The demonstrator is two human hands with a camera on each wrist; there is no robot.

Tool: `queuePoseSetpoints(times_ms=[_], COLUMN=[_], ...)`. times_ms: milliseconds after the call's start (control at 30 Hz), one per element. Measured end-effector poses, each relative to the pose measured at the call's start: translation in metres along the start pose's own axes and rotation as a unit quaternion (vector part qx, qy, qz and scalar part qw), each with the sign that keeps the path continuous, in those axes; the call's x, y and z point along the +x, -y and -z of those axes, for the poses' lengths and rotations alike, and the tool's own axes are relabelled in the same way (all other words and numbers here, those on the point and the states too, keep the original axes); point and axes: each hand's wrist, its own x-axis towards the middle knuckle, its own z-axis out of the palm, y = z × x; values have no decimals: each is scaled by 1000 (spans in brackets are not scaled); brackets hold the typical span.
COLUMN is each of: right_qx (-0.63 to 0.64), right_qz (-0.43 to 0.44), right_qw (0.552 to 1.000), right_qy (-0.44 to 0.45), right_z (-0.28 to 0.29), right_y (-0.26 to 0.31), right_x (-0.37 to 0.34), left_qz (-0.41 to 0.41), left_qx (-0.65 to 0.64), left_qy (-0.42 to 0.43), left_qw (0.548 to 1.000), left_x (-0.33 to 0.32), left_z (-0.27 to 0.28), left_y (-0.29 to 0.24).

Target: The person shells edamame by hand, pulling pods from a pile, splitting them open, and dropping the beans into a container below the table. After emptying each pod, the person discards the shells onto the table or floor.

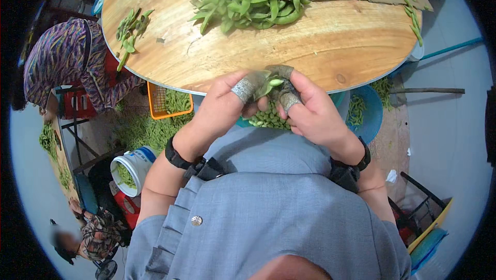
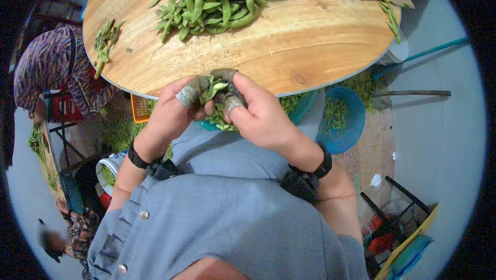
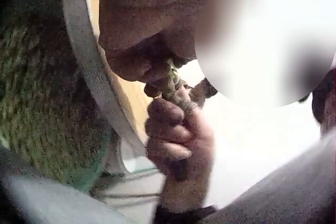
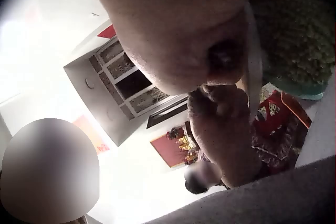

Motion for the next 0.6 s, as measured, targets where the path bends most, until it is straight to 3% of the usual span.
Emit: queuePoseSetpoints(times_ms=[33, 100, 167, 200, 267, 333, 433, 500, 533, 600], right_qx=[1, 31, -1, -32, -49, -64, -138, -322, -321, -507], right_qz=[-1, -28, 16, 60, 29, -2, 42, 237, 236, 199], right_qw=[1000, 999, 1000, 998, 998, 997, 987, 913, 913, 837], right_qy=[-1, 17, -1, -18, -27, -35, -76, -87, -87, -45], right_z=[2, 7, 10, 12, 12, 10, 7, 10, 12, 14], right_y=[3, 11, -16, -25, -14, -12, -21, -25, -25, -20], right_x=[-2, -6, 2, 5, 5, 5, 7, 9, 5, -7], left_qz=[69, 92, -8, -9, -208, -192, -165, -156, -144, -141], left_qx=[-120, -130, 115, 116, 242, 279, 287, 259, 231, 194], left_qy=[45, 41, 51, 51, 31, 48, 47, 29, -6, -63], left_qw=[989, 986, 992, 992, 947, 940, 942, 953, 962, 969], left_x=[1, -1, -1, -1, -3, -7, -13, -12, -9, -8], left_z=[3, 0, -2, -5, -9, -4, -3, -1, 2, 2], left_y=[3, 0, -4, -4, -3, -10, -10, -2, 5, 9])
